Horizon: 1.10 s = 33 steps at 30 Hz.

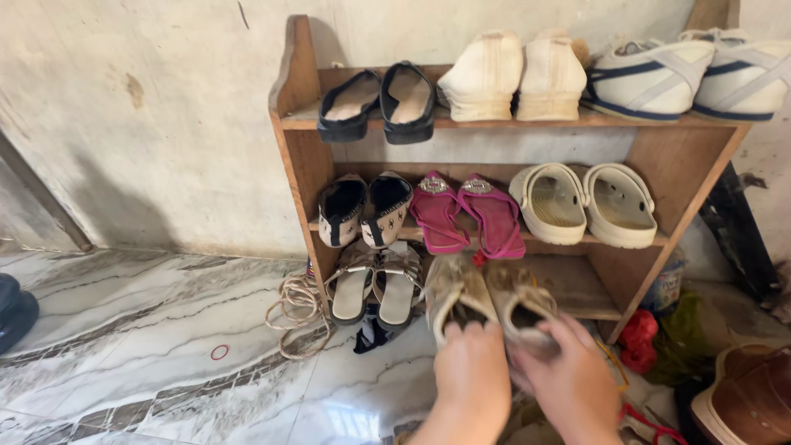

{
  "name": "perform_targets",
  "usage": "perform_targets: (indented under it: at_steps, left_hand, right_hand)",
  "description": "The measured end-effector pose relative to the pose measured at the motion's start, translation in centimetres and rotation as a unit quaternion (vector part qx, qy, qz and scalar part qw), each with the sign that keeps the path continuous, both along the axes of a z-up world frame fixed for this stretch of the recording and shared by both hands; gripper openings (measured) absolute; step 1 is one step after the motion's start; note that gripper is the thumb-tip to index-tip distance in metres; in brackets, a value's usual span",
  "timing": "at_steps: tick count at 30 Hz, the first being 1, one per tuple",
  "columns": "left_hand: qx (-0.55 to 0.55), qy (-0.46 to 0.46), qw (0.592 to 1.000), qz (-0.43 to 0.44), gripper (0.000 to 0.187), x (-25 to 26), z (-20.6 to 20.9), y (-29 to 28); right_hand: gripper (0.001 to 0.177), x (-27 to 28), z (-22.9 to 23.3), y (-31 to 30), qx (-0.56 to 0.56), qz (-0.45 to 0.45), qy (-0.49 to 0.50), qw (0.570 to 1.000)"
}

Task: The person organizes a variety of shoes from the floor onto a three-tier wooden shoe rack. They pick up pairs of sneakers, flats, sandals, and boots, then place them neatly on the shelves.

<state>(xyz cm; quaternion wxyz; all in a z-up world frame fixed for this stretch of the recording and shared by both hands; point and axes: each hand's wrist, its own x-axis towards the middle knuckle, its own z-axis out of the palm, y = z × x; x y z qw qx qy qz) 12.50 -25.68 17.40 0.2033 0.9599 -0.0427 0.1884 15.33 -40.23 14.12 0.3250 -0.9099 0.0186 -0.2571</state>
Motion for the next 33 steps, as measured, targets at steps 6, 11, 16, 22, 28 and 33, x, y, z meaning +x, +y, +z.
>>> perform_targets:
  at_steps: [6,11,16,22,28,33]
  left_hand:
    - [0.063,0.032,0.997,0.019,0.025,7.5,-4.6,1.3]
    - [0.044,0.075,0.995,0.054,0.019,11.0,-9.1,1.6]
    - [0.06,0.067,0.994,0.055,0.023,12.7,-11.3,2.2]
    - [0.055,0.047,0.996,0.056,0.024,15.4,-11.2,2.7]
    - [0.046,0.133,0.988,0.071,0.027,17.4,-9.7,1.9]
    - [0.116,0.179,0.972,0.094,0.071,14.9,-7.9,2.0]
  right_hand:
    - [0.049,4.9,-0.3,3.8,0.022,-0.031,0.015,0.999]
    - [0.041,6.9,-3.3,5.8,0.042,-0.037,0.083,0.995]
    - [0.04,8.9,-6.0,6.0,0.042,-0.026,0.058,0.997]
    - [0.034,12.0,-8.0,6.6,0.045,-0.006,0.046,0.998]
    - [0.028,13.2,-8.7,7.2,0.014,-0.008,0.066,0.998]
    - [0.077,11.5,-6.6,6.2,0.043,0.045,0.109,0.992]
